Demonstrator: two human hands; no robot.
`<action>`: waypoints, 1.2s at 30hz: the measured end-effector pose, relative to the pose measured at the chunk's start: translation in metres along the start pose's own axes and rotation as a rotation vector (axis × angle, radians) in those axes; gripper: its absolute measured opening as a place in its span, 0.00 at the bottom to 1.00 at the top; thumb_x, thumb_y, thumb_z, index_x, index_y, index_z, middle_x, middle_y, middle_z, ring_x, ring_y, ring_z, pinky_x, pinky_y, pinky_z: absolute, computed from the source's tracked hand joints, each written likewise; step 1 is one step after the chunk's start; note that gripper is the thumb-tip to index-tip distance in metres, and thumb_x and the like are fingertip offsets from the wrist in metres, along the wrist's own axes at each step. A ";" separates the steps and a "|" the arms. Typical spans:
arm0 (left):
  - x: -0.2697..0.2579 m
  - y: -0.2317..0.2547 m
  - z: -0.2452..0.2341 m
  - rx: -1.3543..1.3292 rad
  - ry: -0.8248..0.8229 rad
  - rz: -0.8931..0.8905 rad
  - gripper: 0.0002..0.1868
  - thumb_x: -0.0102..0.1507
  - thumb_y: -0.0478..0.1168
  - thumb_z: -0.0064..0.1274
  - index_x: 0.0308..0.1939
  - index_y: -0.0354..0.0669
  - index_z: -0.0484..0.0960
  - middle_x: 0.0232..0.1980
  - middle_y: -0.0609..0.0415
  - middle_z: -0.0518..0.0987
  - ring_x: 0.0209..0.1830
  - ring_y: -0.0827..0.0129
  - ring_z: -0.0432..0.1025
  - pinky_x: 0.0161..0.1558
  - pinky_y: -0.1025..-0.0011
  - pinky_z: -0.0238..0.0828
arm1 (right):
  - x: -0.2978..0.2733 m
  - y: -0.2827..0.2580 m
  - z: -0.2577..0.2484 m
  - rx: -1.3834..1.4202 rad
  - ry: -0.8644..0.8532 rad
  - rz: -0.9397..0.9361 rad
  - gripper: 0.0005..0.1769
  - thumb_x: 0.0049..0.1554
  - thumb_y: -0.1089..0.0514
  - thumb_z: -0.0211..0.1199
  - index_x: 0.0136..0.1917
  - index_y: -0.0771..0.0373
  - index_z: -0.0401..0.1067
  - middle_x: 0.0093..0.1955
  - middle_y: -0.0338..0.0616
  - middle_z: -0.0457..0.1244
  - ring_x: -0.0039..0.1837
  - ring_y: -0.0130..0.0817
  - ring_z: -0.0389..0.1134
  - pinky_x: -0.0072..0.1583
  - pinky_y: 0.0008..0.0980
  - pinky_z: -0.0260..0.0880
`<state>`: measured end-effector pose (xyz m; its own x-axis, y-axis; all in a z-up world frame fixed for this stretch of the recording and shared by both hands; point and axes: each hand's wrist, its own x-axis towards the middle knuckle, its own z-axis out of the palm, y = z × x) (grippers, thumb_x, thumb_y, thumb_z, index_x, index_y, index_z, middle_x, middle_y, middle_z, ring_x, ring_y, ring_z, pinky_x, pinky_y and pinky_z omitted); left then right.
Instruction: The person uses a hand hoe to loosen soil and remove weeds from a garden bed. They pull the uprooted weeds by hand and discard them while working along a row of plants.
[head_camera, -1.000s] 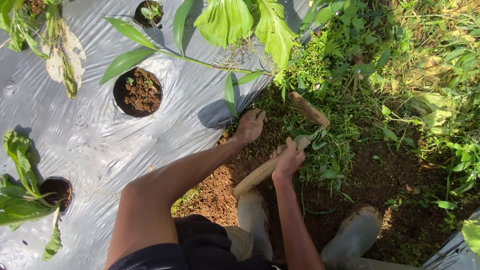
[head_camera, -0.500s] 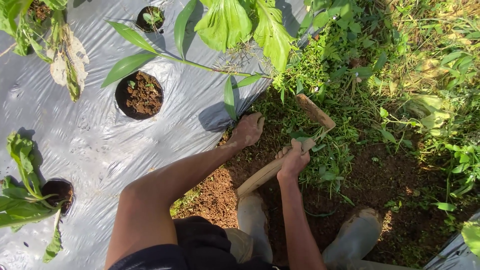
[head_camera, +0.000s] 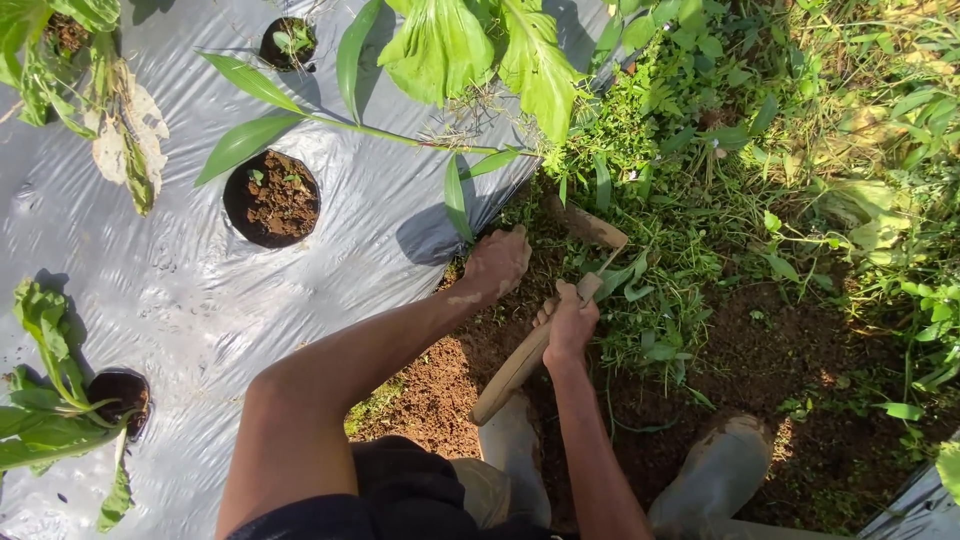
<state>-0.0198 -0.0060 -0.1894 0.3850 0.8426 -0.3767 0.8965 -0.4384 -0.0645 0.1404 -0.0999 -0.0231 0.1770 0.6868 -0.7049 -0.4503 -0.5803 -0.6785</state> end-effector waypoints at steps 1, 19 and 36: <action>-0.001 0.000 0.000 -0.022 -0.010 -0.006 0.14 0.77 0.48 0.41 0.49 0.52 0.83 0.33 0.58 0.82 0.23 0.73 0.72 0.28 0.68 0.77 | -0.002 -0.005 0.000 0.031 0.063 -0.057 0.12 0.73 0.52 0.56 0.59 0.64 0.68 0.34 0.41 0.61 0.35 0.35 0.64 0.42 0.48 0.69; -0.009 0.010 -0.031 -0.260 -0.055 -0.104 0.13 0.77 0.49 0.41 0.52 0.50 0.79 0.37 0.53 0.81 0.24 0.68 0.74 0.23 0.64 0.75 | 0.017 0.031 -0.006 -0.007 -0.015 -0.068 0.25 0.73 0.53 0.55 0.76 0.71 0.62 0.34 0.41 0.62 0.35 0.36 0.65 0.42 0.51 0.69; -0.054 0.005 -0.070 -0.448 -0.103 -0.178 0.12 0.76 0.50 0.41 0.54 0.49 0.75 0.40 0.49 0.80 0.24 0.64 0.76 0.19 0.61 0.74 | 0.016 0.025 -0.014 -0.124 -0.069 -0.019 0.27 0.73 0.54 0.57 0.79 0.72 0.62 0.33 0.42 0.63 0.34 0.36 0.64 0.41 0.52 0.71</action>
<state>-0.0203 -0.0317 -0.1051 0.2135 0.8471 -0.4867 0.9613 -0.0935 0.2590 0.1437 -0.1094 -0.0544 0.1222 0.7239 -0.6790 -0.3351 -0.6139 -0.7147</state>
